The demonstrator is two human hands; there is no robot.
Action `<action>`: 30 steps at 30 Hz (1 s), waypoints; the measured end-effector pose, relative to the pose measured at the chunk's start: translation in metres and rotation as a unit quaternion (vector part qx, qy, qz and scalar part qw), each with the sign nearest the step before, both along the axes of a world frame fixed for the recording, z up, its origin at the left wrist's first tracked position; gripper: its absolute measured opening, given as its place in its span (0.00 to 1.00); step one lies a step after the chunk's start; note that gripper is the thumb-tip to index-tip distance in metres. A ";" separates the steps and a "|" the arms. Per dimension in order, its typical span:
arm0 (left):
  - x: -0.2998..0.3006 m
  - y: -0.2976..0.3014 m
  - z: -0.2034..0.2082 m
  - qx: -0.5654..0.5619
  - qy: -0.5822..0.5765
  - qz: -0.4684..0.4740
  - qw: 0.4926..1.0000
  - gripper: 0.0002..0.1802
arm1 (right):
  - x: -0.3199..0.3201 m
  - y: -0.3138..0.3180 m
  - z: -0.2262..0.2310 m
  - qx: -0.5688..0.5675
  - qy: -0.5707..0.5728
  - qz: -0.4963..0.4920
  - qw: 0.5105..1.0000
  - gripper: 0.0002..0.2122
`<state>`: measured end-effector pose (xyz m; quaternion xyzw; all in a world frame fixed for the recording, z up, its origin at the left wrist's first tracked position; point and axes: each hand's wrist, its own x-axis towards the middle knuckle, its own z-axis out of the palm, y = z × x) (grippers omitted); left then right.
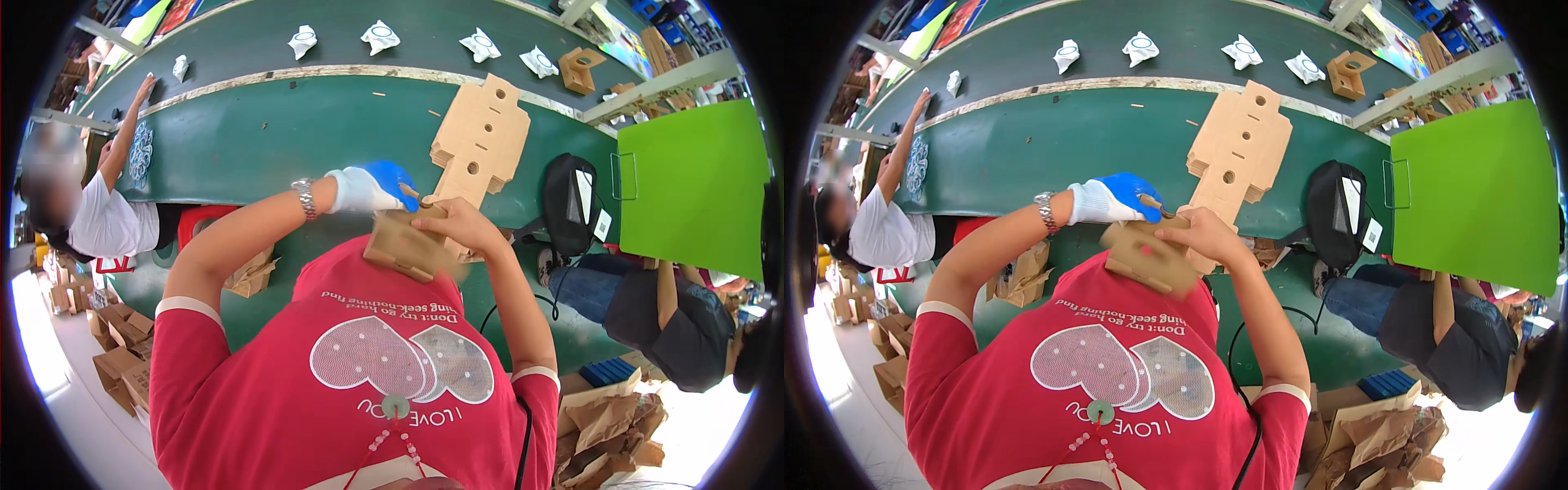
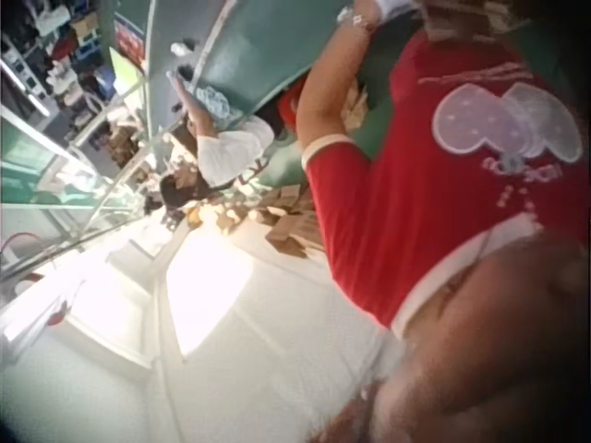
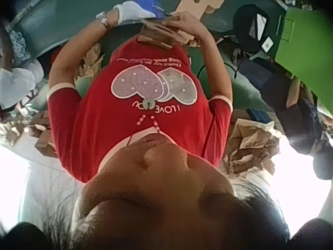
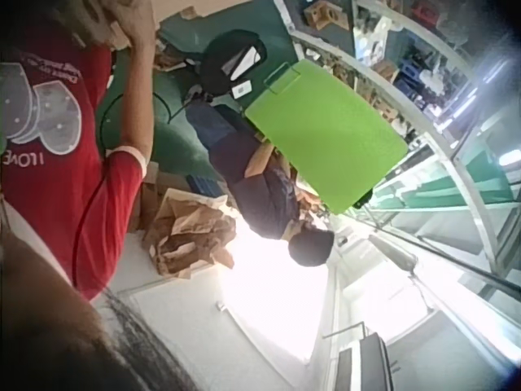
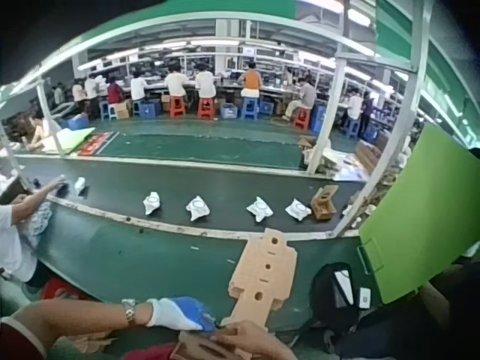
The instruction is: The recorder folds and assembles small cardboard product boxes on a factory assembly line.
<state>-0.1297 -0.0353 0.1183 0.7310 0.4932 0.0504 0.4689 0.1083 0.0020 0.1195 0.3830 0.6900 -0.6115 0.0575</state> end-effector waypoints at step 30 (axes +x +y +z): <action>0.098 0.045 -0.094 0.263 -0.235 0.219 0.910 0.53 | 0.044 0.036 -0.102 0.302 -0.100 -0.394 0.862 0.11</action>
